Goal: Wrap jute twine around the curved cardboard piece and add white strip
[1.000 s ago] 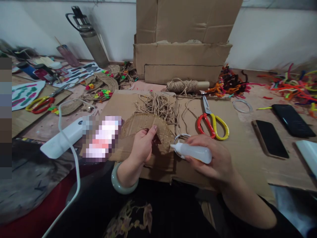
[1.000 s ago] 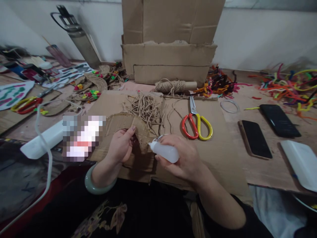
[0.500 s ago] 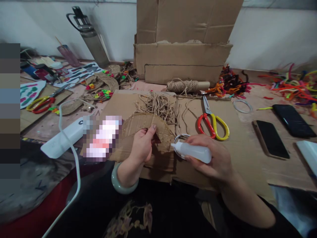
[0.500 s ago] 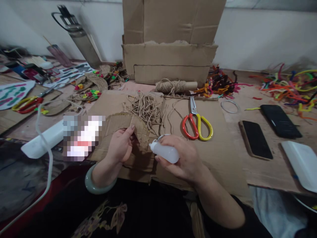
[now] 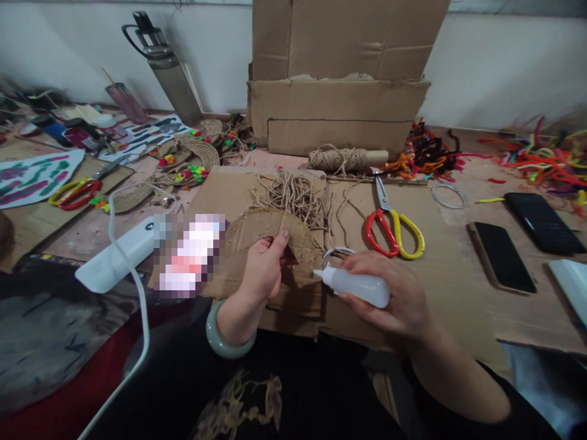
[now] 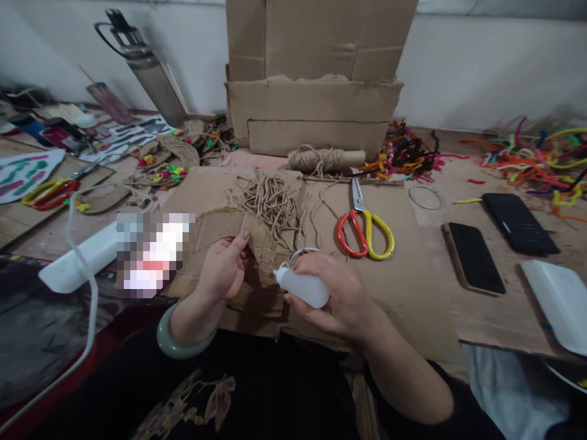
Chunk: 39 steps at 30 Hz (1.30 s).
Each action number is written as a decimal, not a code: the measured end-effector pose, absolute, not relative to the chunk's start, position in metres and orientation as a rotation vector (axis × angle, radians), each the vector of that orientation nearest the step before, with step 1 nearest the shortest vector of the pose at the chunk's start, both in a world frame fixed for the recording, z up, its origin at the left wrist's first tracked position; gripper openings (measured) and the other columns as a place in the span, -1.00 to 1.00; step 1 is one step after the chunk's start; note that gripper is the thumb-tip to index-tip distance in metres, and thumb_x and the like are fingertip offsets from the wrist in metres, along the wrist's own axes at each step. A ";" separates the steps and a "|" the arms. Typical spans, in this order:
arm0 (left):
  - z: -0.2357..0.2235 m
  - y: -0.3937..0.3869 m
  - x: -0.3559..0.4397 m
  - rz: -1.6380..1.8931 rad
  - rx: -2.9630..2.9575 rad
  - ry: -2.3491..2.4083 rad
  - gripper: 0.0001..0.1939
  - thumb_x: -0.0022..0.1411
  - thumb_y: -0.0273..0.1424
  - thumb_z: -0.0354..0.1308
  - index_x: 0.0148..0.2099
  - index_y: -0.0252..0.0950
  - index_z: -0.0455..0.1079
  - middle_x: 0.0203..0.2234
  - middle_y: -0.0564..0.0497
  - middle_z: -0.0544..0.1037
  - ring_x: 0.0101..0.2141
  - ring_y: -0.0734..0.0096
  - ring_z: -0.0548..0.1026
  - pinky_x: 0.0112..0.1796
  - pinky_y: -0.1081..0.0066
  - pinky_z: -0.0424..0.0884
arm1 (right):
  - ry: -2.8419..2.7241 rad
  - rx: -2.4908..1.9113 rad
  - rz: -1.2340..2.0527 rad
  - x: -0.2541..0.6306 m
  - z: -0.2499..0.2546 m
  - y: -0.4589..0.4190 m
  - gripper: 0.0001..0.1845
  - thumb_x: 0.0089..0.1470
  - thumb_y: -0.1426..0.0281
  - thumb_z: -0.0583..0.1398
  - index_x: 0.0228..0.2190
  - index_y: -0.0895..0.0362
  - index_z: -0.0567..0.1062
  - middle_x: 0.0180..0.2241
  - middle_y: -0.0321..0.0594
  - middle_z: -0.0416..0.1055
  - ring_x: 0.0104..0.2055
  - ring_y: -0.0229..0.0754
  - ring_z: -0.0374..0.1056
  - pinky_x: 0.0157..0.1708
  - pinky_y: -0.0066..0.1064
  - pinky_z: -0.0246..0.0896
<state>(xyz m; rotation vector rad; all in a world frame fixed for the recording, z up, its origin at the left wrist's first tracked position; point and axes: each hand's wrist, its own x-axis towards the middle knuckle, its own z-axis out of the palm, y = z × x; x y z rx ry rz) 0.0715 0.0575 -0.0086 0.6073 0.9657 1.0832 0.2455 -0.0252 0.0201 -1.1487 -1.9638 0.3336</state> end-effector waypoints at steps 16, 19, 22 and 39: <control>-0.010 0.057 0.072 1.081 0.612 0.938 -0.68 -0.19 -0.26 0.37 -0.59 -0.36 0.33 -0.76 0.17 0.31 -0.69 0.63 0.26 -0.64 0.58 0.25 | -1.959 -1.123 0.306 0.247 0.017 -0.023 -0.71 -0.06 0.43 0.24 -0.24 0.10 0.33 -0.33 -0.18 0.43 -0.25 -0.14 0.41 -0.26 -0.30 0.37; -0.010 0.057 0.072 1.078 0.619 0.945 -0.66 -0.19 -0.26 0.37 -0.61 -0.36 0.31 -0.76 0.17 0.31 -0.68 0.62 0.27 -0.64 0.57 0.25 | -1.906 -1.135 0.295 0.246 0.016 -0.022 -0.70 -0.06 0.43 0.24 -0.23 0.08 0.33 -0.30 -0.17 0.43 -0.24 -0.13 0.40 -0.27 -0.30 0.37; -0.010 0.057 0.072 1.078 0.621 0.947 -0.67 -0.19 -0.26 0.37 -0.59 -0.36 0.31 -0.73 0.15 0.35 -0.67 0.61 0.29 -0.63 0.56 0.27 | -1.847 -1.156 0.267 0.247 0.015 -0.022 -0.67 -0.06 0.43 0.24 -0.21 0.06 0.32 -0.27 -0.16 0.43 -0.22 -0.13 0.40 -0.25 -0.30 0.36; -0.011 0.059 0.072 1.097 0.614 0.962 -0.66 -0.18 -0.24 0.36 -0.58 -0.35 0.30 -0.74 0.17 0.33 -0.68 0.61 0.28 -0.64 0.56 0.25 | -1.981 -1.085 0.387 0.247 0.018 -0.021 -0.73 -0.07 0.42 0.23 -0.27 0.09 0.33 -0.35 -0.19 0.44 -0.30 -0.15 0.41 -0.33 -0.31 0.35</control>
